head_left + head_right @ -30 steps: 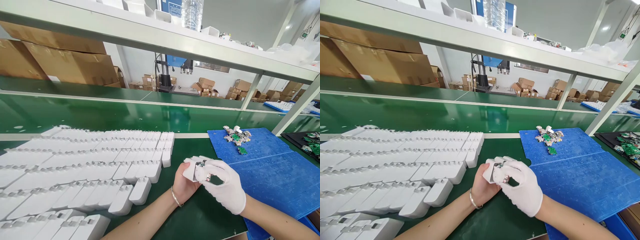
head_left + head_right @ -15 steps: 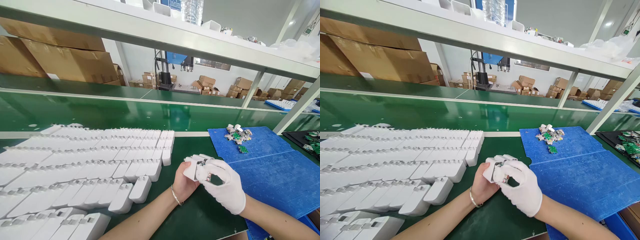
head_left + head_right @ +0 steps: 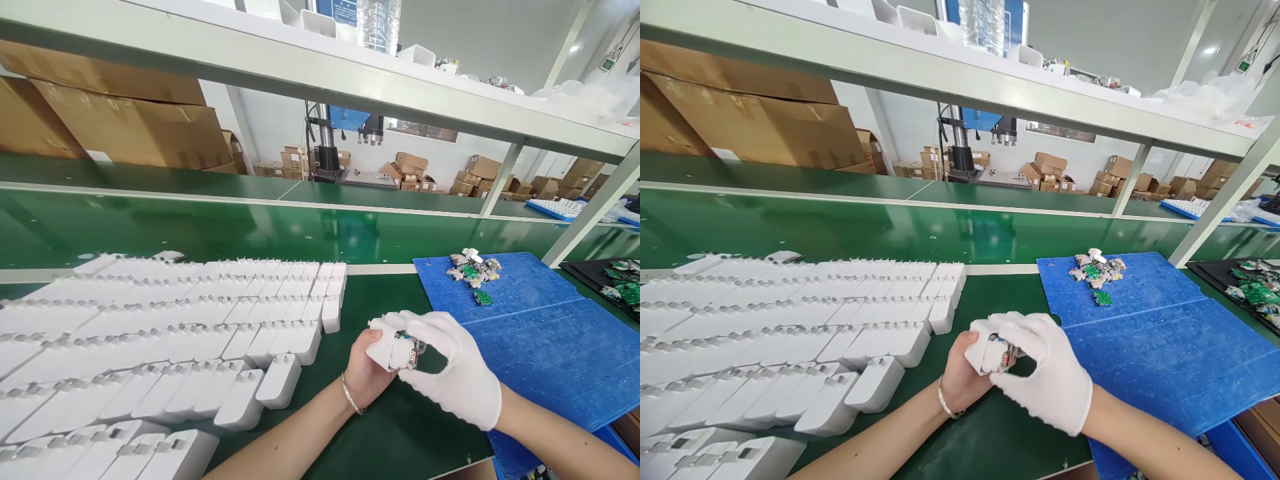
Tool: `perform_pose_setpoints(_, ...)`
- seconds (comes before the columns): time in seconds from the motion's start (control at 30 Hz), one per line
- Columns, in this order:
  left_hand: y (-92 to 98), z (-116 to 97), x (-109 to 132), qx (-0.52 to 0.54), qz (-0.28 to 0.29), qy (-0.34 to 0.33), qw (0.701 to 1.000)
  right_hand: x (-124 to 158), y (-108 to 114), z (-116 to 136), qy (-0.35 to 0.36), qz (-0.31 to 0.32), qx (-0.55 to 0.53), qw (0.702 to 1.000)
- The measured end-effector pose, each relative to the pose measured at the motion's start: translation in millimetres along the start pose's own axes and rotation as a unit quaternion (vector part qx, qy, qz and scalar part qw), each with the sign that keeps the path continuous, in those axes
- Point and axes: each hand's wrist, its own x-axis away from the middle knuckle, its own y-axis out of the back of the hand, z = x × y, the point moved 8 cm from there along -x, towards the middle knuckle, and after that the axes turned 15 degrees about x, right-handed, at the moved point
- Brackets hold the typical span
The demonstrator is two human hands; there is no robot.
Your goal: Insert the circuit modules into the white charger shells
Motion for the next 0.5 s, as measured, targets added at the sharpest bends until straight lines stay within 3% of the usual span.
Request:
perform_pose_setpoints(0.33, -3.0, -7, 2, -0.015, -0.007, -0.026, 1.0, 12, -7, 6, -0.019, -0.072, 0.139, 0.987)
perform_pose_setpoints(0.43, -1.7, -7, 2, -0.031, -0.014, -0.031, 0.999, 15, -3, 6, -0.024, -0.11, 0.15, 0.982)
perform_pose_setpoints(0.5, 1.3, -7, 2, -0.043, -0.033, -0.034, 0.998, 14, -3, 2, -0.039, -0.102, 0.143, 0.984)
